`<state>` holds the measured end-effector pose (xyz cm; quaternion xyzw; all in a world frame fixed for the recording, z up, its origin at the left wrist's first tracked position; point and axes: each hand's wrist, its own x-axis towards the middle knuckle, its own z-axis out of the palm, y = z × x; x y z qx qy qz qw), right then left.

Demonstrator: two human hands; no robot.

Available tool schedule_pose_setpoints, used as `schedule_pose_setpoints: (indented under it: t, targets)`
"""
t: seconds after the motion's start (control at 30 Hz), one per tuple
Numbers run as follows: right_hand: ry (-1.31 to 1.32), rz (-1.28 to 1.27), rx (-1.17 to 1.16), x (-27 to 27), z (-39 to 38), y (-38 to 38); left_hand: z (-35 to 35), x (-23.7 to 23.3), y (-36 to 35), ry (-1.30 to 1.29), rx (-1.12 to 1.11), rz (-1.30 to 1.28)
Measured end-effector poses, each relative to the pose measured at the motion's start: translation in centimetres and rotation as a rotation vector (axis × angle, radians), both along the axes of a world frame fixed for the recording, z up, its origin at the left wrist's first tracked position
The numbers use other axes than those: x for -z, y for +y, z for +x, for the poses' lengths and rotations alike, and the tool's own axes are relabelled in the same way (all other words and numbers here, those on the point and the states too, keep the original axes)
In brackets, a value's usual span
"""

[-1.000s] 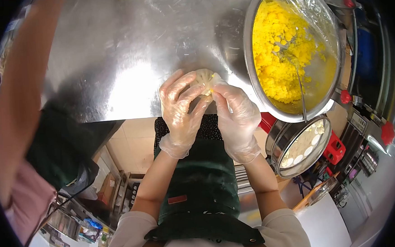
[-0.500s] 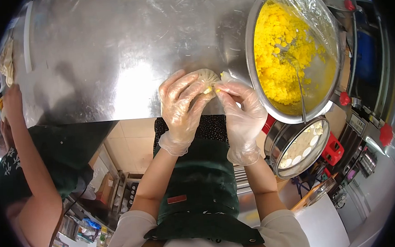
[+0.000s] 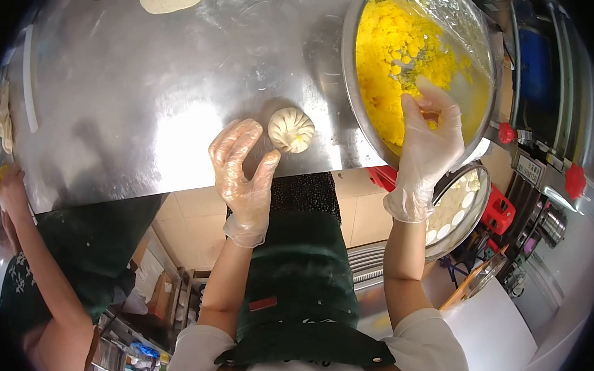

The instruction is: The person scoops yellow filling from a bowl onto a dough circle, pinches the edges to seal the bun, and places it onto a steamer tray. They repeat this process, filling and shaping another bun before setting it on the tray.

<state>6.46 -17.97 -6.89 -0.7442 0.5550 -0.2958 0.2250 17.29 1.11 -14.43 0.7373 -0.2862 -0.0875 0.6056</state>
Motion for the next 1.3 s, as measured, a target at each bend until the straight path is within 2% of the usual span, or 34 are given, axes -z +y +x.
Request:
schedule_pose_setpoints:
  t: [0.13,0.23,0.33,0.4,0.47,0.5,0.57,0.6,0.67,0.7,0.77,0.83,0.87,0.93,1.0,1.03,1.13,1.17,1.27,1.3]
  targets:
    - [-0.048,0.021,-0.084,0.1,0.3,-0.3,0.4,-0.5,0.2,0.041,-0.013,-0.003]
    - [0.004,0.11,0.043,-0.1,0.0,-0.1,0.3,-0.5,0.6,0.154,-0.005,-0.022]
    - [0.224,-0.315,-0.217,-2.1,0.0,1.0,0.9,-0.4,0.7,0.282,0.036,-0.114]
    - [-0.153,-0.239,-0.358,-0.9,-1.5,4.9,1.1,-0.4,-0.2,0.374,0.072,-0.187]
    - [-0.001,-0.084,-0.565,-0.4,-2.3,9.4,1.2,-0.5,-0.9,0.46,0.116,-0.205]
    - [-0.172,0.121,-0.58,0.7,-1.4,10.9,1.1,-0.6,-1.2,0.499,0.14,-0.203]
    - [-0.638,0.474,-0.397,4.0,0.8,12.9,1.0,-0.7,-1.5,0.573,0.208,-0.173]
    - [-0.366,0.447,-0.404,5.0,1.0,12.1,0.8,-0.8,-1.8,0.606,0.246,-0.141]
    - [-0.485,0.698,-0.167,4.7,4.0,11.4,0.3,-1.4,-2.8,0.661,0.297,-0.078]
    - [-0.592,0.728,-0.165,4.6,4.4,11.9,0.0,-2.2,-3.5,0.688,0.295,-0.027]
    - [-0.809,0.788,-0.159,4.6,5.4,13.0,-0.8,-4.4,-4.0,0.635,0.285,-0.084]
    - [-0.727,0.856,-0.286,5.0,3.9,11.1,-1.3,-3.9,-3.6,0.586,0.246,-0.104]
    - [-0.761,0.871,-0.236,4.7,4.1,11.0,-1.5,-3.3,-3.6,0.559,0.199,-0.096]
    - [-0.772,0.68,-0.29,6.5,4.1,11.1,-1.8,-2.8,-4.7,0.501,0.083,-0.072]
    - [-0.733,0.73,-0.244,6.2,4.3,11.8,-1.3,-2.6,-4.5,0.557,0.143,-0.032]
    - [-0.714,0.755,-0.221,5.6,4.7,12.0,-0.9,-2.4,-3.6,0.645,0.273,-0.004]
    - [-0.689,0.752,-0.27,5.1,4.6,10.3,-1.6,-3.0,-4.1,0.571,0.129,-0.041]
    - [-0.738,0.651,-0.24,6.2,4.7,10.6,-1.9,-3.2,-4.3,0.546,0.081,-0.056]
    - [-0.741,0.658,-0.201,5.7,5.5,12.2,-0.2,-4.3,-4.4,0.722,0.13,0.031]
    - [-0.72,0.678,-0.256,5.7,5.0,11.7,-0.4,-3.8,-4.2,0.671,0.2,0.058]
